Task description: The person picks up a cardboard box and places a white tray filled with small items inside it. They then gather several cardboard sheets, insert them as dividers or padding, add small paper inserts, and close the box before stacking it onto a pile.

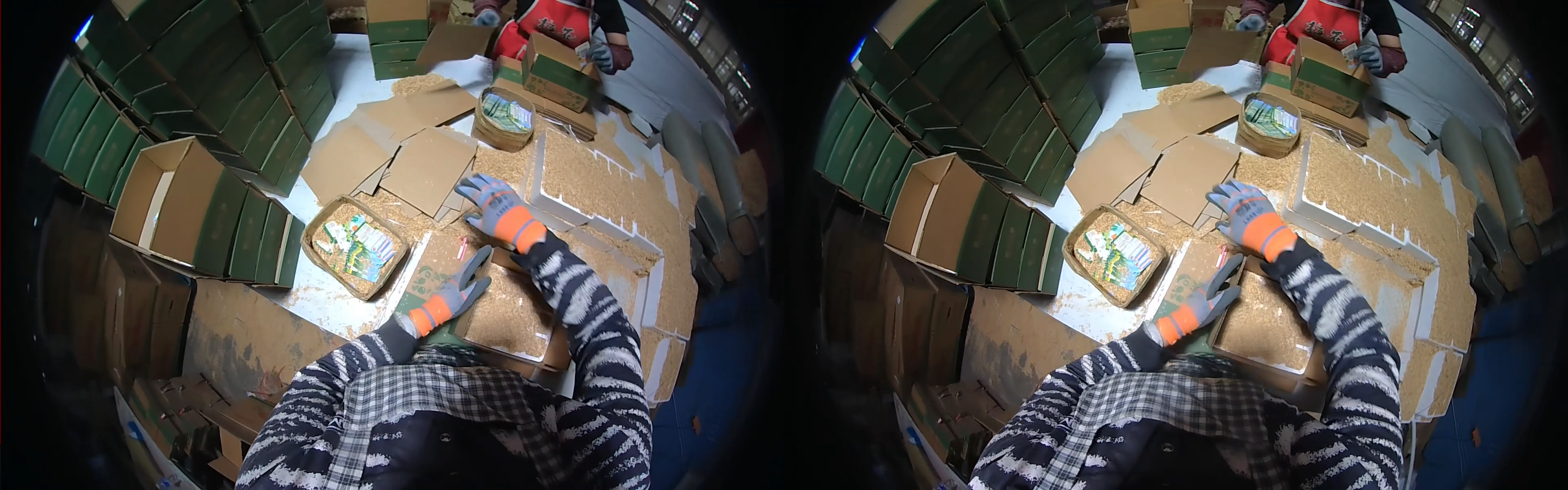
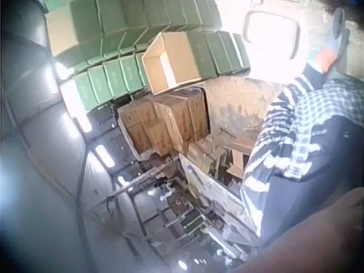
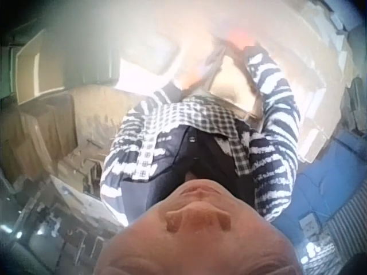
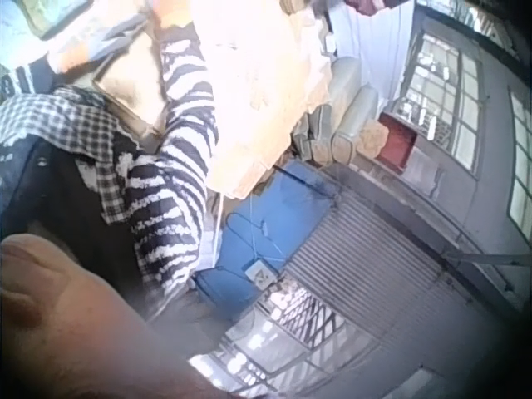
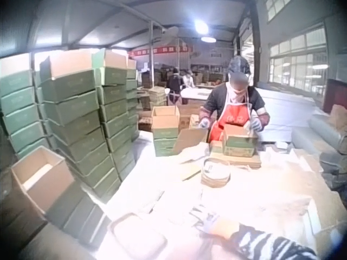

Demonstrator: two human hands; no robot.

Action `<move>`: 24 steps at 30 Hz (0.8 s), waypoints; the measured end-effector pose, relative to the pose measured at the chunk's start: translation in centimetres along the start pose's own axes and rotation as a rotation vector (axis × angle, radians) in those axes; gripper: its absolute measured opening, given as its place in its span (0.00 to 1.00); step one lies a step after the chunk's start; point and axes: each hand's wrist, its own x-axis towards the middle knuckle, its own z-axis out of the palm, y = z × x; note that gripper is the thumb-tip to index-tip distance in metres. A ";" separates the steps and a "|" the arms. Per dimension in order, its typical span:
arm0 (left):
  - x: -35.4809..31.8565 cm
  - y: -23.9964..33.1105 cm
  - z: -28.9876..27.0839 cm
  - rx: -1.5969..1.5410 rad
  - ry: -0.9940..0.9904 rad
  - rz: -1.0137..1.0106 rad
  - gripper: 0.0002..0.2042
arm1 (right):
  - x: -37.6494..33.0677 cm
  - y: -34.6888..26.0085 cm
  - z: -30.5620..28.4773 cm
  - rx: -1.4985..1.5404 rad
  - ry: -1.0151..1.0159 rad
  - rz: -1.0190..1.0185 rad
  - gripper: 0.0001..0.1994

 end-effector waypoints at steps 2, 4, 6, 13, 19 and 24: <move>-0.6 0.1 -2.6 0.014 0.105 -0.074 0.25 | 4.5 1.2 4.6 -0.083 0.002 -0.042 0.24; -0.3 -1.2 -6.0 0.331 0.333 0.024 0.21 | 8.2 3.9 10.9 -0.272 0.097 -0.228 0.19; -0.8 -4.2 -10.7 0.570 0.557 -0.015 0.17 | 10.3 3.9 13.4 -0.327 0.058 -0.328 0.18; -1.4 -8.4 -16.9 1.203 0.464 -0.253 0.11 | 10.6 3.8 11.9 -0.223 -0.280 -0.437 0.17; -1.9 -11.5 -19.4 0.939 0.399 -0.361 0.08 | 0.7 2.8 -2.4 -0.127 0.307 -0.347 0.14; -3.3 -10.1 -19.6 0.449 0.679 -0.241 0.09 | -13.7 -2.8 -7.4 -0.035 0.304 -0.014 0.14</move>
